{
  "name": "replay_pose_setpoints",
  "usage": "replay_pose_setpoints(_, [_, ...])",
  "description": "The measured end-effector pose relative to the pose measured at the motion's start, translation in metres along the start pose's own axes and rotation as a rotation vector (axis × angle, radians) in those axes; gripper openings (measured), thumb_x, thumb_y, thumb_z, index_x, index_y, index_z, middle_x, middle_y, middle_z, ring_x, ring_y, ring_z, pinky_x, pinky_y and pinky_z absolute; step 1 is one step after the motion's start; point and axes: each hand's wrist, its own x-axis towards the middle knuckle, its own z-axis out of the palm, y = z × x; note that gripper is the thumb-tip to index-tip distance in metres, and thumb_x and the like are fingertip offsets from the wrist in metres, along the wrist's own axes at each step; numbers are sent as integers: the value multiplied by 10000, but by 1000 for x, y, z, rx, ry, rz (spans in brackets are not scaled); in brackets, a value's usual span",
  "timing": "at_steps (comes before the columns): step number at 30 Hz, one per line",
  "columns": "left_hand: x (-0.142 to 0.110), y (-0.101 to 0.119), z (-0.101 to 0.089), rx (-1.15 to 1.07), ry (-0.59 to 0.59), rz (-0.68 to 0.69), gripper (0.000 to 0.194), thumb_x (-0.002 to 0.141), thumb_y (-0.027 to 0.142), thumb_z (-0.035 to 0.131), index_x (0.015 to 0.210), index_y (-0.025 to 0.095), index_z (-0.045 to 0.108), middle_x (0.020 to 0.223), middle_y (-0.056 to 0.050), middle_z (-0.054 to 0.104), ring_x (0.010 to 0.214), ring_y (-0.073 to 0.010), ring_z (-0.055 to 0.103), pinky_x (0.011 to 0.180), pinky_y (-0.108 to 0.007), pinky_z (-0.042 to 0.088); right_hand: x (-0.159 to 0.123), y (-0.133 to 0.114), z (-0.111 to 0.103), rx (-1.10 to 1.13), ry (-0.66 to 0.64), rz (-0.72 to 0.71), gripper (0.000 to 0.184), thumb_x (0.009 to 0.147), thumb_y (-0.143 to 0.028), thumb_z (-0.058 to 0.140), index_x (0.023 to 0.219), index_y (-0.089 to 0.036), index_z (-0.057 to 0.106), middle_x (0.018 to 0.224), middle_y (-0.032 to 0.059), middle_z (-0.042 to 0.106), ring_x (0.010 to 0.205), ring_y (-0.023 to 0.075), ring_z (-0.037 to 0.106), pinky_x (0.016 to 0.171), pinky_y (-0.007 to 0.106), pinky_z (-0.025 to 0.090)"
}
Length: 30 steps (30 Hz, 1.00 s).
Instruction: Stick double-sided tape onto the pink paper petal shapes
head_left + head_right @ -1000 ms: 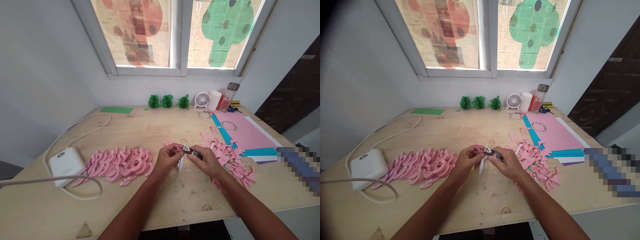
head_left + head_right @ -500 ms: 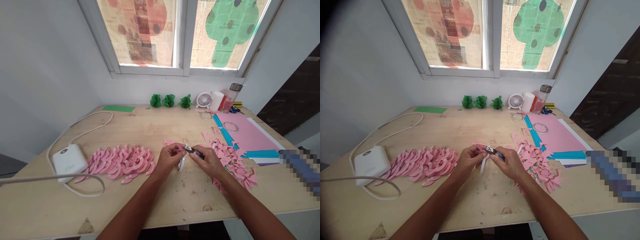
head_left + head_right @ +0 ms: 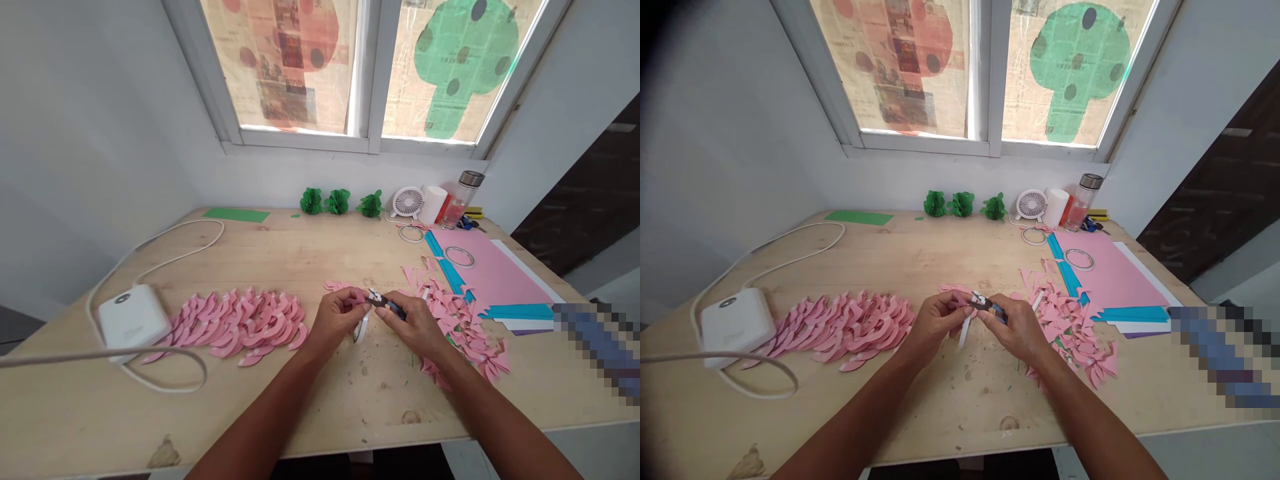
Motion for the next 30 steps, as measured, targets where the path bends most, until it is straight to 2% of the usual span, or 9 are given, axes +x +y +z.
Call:
replay_pose_setpoints(5, [0, -1, 1, 11, 3, -17, 258, 633, 338, 686, 618, 138, 524, 611, 15, 513, 420, -33, 369, 367, -162, 257, 0, 5, 0, 90, 70, 52, 303, 812, -443, 466, 798, -164, 585, 571, -31, 445, 523, 94, 386, 483, 213, 295])
replay_pose_setpoints(9, [-1, 0, 4, 13, -15, -40, 239, 630, 324, 687, 618, 141, 534, 551, 32, 491, 403, -35, 358, 370, -165, 255, 2, 7, 0, 235, 96, 112, 313, 769, -456, 521, 870, -166, 582, 621, -20, 471, 557, 105, 418, 493, 211, 327])
replay_pose_setpoints(14, [-4, 2, 9, 41, -37, -64, 179, 641, 294, 669, 661, 146, 570, 469, 57, 447, 372, -39, 349, 380, -178, 270, 2, 5, 5, 330, 121, 152, 276, 733, -407, 575, 851, -158, 574, 568, -44, 400, 497, 85, 350, 446, 203, 277])
replay_pose_setpoints(22, [-4, 1, 11, 45, -80, -71, 172, 633, 273, 669, 674, 152, 553, 460, 65, 438, 373, -43, 351, 393, -187, 278, 2, 5, 6, 302, 112, 127, 181, 748, -347, 550, 766, -166, 555, 560, -44, 412, 503, 86, 351, 453, 205, 270])
replay_pose_setpoints(30, [-4, 2, 12, 54, -41, -87, 176, 624, 267, 662, 663, 136, 552, 535, 31, 528, 382, -39, 375, 395, -183, 296, 1, 4, 5, 251, 81, 94, 155, 759, -323, 533, 726, -172, 524, 554, -48, 409, 500, 82, 352, 456, 200, 276])
